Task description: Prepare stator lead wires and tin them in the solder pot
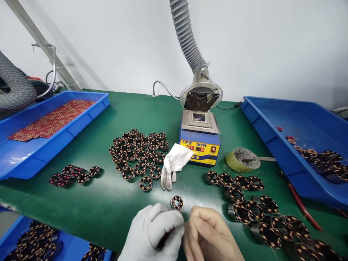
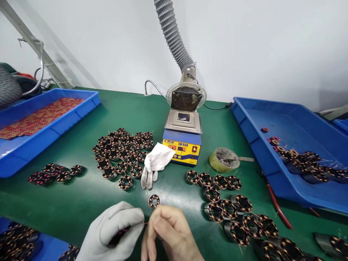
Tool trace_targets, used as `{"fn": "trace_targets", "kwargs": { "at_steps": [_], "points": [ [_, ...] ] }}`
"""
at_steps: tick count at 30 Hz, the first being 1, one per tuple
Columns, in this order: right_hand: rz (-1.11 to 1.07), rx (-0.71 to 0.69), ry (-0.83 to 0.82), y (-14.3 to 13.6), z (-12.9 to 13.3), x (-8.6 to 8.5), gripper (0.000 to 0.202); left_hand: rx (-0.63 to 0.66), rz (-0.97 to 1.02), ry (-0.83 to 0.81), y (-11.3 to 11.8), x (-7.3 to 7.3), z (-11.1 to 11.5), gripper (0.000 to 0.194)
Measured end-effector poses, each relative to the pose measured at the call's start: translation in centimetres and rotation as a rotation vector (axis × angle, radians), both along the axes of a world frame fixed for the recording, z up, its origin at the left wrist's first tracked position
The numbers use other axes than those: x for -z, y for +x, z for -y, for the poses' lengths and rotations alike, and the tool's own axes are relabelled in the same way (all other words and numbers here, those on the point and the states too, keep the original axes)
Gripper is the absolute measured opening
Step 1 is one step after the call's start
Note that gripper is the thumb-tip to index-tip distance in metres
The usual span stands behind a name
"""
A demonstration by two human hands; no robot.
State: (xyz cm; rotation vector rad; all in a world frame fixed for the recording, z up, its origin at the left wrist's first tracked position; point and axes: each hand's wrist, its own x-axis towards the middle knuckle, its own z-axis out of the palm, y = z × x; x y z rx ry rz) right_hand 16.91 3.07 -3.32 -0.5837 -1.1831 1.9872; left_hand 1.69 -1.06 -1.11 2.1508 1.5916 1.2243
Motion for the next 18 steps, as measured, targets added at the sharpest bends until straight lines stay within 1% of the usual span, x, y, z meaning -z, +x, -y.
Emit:
{"fn": "trace_targets", "kwargs": {
  "at_steps": [1,3,4,5,6,8,10,11,12,13,14,15,16,17,18],
  "points": [
    [-0.01,0.073,0.068,0.0,-0.1,0.0,0.039,0.012,0.114,-0.077,0.0,0.0,-0.1,0.017],
    [0.075,0.274,0.337,0.0,-0.5,-0.3,0.023,0.042,0.317,-0.201,0.1,0.3,-0.3,0.02],
    [0.127,0.345,0.476,0.1,-0.7,-0.5,0.011,0.056,0.384,-0.233,0.1,0.5,-0.3,0.021],
    [0.166,0.379,0.6,0.1,-0.9,-0.7,0.003,0.068,0.43,-0.249,0.1,0.6,-0.3,0.022],
    [0.203,0.384,0.7,0.2,-1.0,-0.8,0.011,0.076,0.452,-0.257,0.0,0.7,-0.3,0.022],
    [0.271,0.395,0.871,0.2,-1.0,-0.9,0.021,0.08,0.418,-0.254,0.0,0.8,-0.2,0.022],
    [0.34,0.455,1.021,0.3,-0.7,-0.8,0.022,0.044,0.27,-0.197,0.0,0.6,0.0,0.019],
    [0.378,0.474,1.05,0.2,-0.5,-0.7,0.018,0.022,0.161,-0.141,0.0,0.5,0.1,0.017],
    [0.414,0.47,1.018,0.1,-0.2,-0.6,0.015,-0.002,0.035,-0.069,0.1,0.3,0.2,0.016],
    [0.431,0.421,0.91,0.0,0.0,-0.5,0.018,-0.031,-0.086,0.019,0.1,0.1,0.3,0.015],
    [0.414,0.331,0.732,-0.1,0.2,-0.5,0.027,-0.057,-0.189,0.104,0.2,0.0,0.3,0.014],
    [0.357,0.221,0.512,-0.2,0.4,-0.4,0.036,-0.072,-0.255,0.165,0.3,-0.1,0.3,0.015],
    [0.277,0.116,0.285,-0.3,0.4,-0.4,0.042,-0.076,-0.275,0.188,0.4,-0.1,0.4,0.016],
    [0.186,0.053,0.116,-0.3,0.4,-0.4,0.045,-0.07,-0.243,0.174,0.4,-0.1,0.4,0.016],
    [0.118,0.039,0.043,-0.2,0.3,-0.5,0.047,-0.056,-0.167,0.12,0.3,-0.1,0.3,0.015]
  ]
}}
